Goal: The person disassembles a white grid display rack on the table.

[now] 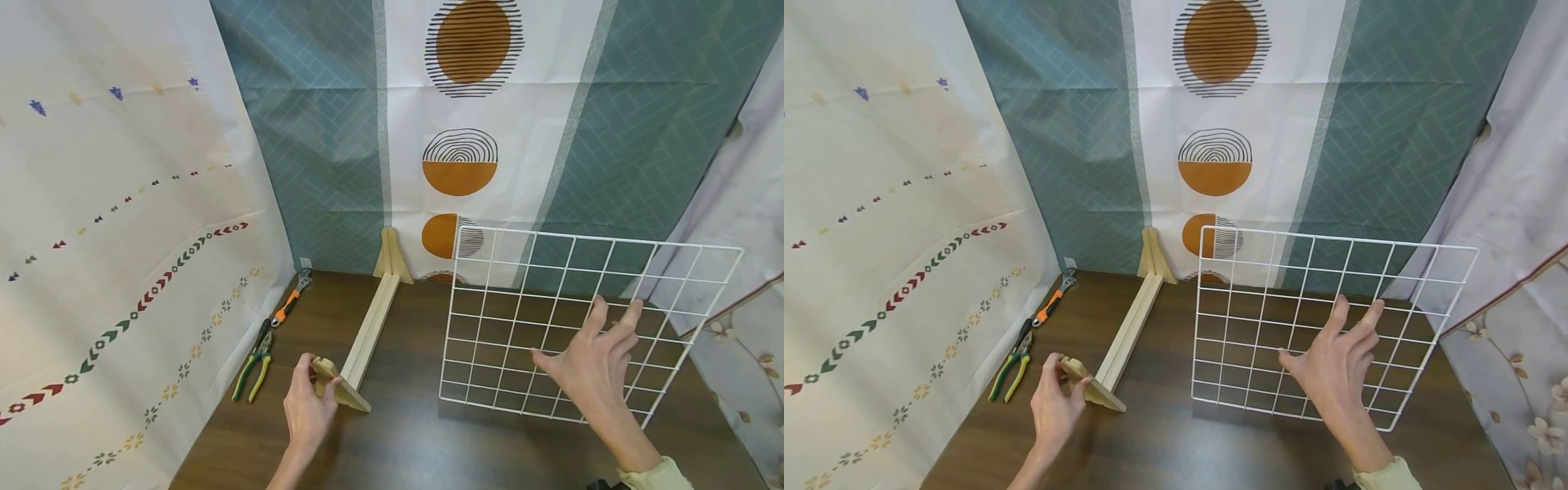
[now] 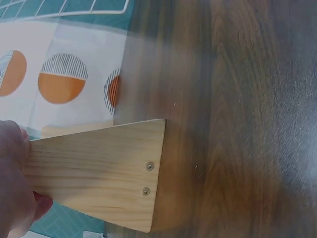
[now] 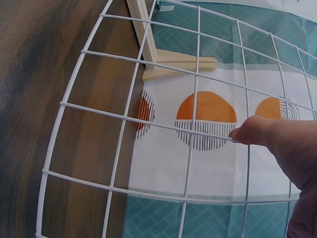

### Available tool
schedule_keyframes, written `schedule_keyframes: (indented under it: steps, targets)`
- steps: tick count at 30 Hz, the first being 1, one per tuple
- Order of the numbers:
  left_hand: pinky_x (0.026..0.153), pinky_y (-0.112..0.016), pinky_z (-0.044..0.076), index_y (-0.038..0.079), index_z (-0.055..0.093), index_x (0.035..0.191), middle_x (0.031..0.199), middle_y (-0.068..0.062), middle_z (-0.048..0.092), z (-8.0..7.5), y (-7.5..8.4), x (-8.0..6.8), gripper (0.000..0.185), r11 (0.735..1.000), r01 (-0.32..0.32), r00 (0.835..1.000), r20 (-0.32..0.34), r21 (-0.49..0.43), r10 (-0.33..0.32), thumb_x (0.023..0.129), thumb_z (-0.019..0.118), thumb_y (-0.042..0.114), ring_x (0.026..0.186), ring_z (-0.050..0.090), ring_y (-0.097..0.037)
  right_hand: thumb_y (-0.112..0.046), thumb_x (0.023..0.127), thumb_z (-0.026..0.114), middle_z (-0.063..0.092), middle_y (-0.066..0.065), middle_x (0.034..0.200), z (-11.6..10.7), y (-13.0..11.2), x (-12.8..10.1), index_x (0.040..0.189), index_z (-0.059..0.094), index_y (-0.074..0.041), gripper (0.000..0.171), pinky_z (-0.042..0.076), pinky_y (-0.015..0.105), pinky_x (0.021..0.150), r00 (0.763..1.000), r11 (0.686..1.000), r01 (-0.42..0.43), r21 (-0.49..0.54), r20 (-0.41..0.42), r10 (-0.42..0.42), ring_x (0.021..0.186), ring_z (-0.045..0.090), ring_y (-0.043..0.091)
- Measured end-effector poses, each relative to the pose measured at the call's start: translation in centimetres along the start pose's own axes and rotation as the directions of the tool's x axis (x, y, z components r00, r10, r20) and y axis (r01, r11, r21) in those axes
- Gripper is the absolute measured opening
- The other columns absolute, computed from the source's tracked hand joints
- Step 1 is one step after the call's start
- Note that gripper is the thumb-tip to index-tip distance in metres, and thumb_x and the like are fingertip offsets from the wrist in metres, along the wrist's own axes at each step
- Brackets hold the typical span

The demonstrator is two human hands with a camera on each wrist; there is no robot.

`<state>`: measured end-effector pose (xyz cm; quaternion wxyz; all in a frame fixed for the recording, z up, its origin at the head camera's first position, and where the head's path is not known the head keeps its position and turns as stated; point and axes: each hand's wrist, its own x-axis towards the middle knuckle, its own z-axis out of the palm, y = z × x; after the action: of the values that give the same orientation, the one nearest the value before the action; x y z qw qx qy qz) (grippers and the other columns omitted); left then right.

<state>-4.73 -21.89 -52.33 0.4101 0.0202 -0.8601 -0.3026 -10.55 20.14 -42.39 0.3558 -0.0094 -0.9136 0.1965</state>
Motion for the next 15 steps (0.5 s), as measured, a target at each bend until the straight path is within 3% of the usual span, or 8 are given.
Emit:
schedule_keyframes:
  steps: [7, 15]
  targets:
    - [0.053, -0.051, 0.051, 0.003, 0.052, 0.124, 0.095, -0.015, 0.064, 0.4, 0.6, -0.2, 0.076, 0.999, 0.039, 0.999, -0.008, 0.006, -0.039, 0.060, 0.093, -0.002, 0.076, 0.066, -0.033, -0.027, 0.037, 0.102, -0.010, 0.034, 0.156, 0.1, 0.1, -0.1, 0.146, 0.018, 0.006, 0.142, 0.039, 0.067, 0.053, 1.000, 1.000, 0.009, -0.003, 0.007, -0.009, 0.097, 0.033, 0.064]
    - [0.052, -0.051, 0.051, 0.002, 0.053, 0.124, 0.095, -0.014, 0.063, 1.0, 1.1, -0.6, 0.077, 1.000, 0.018, 0.999, -0.047, 0.007, -0.017, 0.059, 0.093, -0.002, 0.076, 0.065, -0.032, -0.027, 0.035, 0.102, -0.009, 0.035, 0.156, 0.2, 0.4, -0.2, 0.146, 0.017, 0.003, 0.143, 0.038, 0.063, 0.046, 0.998, 0.998, 0.054, -0.007, -0.028, -0.055, 0.092, 0.034, 0.063]
